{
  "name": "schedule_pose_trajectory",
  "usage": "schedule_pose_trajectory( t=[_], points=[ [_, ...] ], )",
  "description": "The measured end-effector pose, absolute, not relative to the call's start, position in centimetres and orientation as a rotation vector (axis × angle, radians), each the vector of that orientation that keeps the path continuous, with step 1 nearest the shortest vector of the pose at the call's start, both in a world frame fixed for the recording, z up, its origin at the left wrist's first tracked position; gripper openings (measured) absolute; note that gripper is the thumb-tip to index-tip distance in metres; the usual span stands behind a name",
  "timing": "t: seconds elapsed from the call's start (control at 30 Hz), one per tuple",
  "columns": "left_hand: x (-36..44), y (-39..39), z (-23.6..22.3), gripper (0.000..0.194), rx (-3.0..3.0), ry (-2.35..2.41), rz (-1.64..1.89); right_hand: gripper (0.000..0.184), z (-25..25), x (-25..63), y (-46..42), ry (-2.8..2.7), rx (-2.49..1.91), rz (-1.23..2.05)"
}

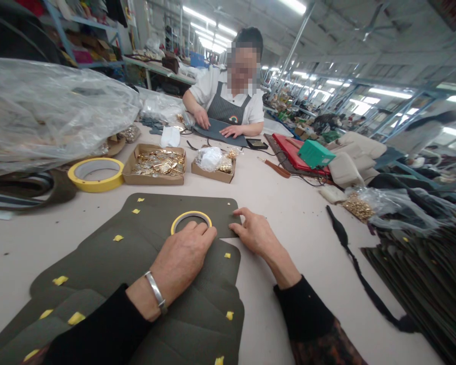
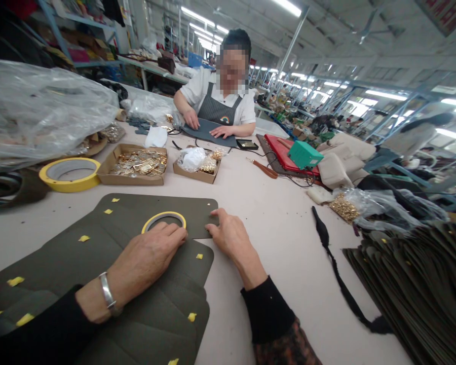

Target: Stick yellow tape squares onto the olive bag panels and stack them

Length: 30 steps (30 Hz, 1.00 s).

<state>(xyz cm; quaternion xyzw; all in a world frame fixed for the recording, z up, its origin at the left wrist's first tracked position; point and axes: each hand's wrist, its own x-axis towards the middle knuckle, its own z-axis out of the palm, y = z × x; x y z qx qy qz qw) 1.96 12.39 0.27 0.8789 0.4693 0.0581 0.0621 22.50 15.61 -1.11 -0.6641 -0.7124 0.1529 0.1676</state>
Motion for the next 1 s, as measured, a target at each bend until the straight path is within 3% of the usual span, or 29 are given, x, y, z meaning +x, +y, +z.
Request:
schedule_pose_trajectory(
  t=[0.07, 0.17, 0.3, 0.43, 0.7, 0.87, 1.0],
  points=[
    [1.8, 12.4, 0.2, 0.016, 2.65, 1.407, 0.183, 0.034, -1.1, 23.3, 15.4, -1.982, -1.836, 0.371],
    [1.8, 12.4, 0.2, 0.016, 2.633, 1.375, 0.224, 0.01, -1.0, 24.3, 14.8, -2.083, -1.585, 0.288],
    [2.0, 12.7, 0.0, 0.017, 2.636, 1.323, 0.247, 0.018, -1.0, 23.7, 14.2, -2.393, -1.391, 0.204],
    [2.2, 13.3, -0.4, 0.017, 2.71, 1.296, 0.237, 0.022, -0.7, 21.9, 14.5, -2.409, -1.643, 0.178],
    [0.3, 13.5, -0.3, 0.02, 2.666, 1.212, 0.33, 0.02, 0.1, 21.4, 15.2, -2.091, -1.962, 0.45],
    [-0.7, 13.3, -0.2, 0.024, 2.593, 1.08, 0.791, 0.015, 1.0, 23.0, 14.4, -2.194, -1.675, 0.967],
    [-0.5, 13.1, -0.1, 0.036, 2.546, 1.052, 0.906, 0.018, 1.5, 22.3, 13.8, -1.959, -1.43, 0.881]
  ],
)
